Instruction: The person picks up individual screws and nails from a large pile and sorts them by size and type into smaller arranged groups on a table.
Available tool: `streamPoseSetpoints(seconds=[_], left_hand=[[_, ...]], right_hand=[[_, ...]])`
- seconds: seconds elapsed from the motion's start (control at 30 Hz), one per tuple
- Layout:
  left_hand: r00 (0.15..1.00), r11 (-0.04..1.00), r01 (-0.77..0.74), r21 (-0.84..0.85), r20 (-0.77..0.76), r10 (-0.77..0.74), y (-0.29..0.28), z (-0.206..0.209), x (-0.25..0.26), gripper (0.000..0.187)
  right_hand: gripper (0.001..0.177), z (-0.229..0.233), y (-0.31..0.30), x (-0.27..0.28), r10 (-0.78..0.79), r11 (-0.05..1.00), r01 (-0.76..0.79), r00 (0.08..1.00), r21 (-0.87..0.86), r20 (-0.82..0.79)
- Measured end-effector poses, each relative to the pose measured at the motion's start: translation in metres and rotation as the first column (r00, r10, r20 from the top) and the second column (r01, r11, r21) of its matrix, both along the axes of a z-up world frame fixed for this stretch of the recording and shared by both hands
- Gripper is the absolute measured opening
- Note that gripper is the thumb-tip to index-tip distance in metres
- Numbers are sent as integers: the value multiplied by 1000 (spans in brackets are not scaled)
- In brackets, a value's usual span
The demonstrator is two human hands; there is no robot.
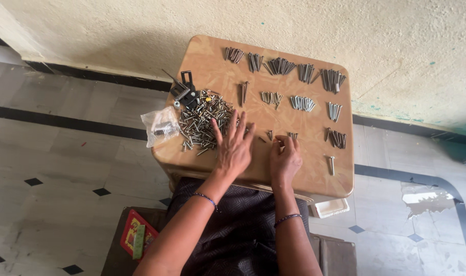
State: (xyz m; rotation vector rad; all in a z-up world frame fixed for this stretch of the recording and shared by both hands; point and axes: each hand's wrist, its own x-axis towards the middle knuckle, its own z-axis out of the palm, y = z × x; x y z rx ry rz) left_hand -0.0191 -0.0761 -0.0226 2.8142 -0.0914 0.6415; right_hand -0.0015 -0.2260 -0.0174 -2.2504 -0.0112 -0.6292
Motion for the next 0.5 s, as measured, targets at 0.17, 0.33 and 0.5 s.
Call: streamPoseSetpoints(seconds=[0.17,0.33,0.5], left_hand=[[997,999,-32,-19,73,34,17,-7,8,41],[996,999,-49,-5,69,49,19,-4,3,45],[998,999,-39,6,57,39,18,1,0,45]], right_hand=[[12,9,6,-5,92,978,-79,994,-194,56],[10,9,10,-4,140,957,-133,990,-259,10],[10,-1,4,4,-52,999,53,998,-15,20]])
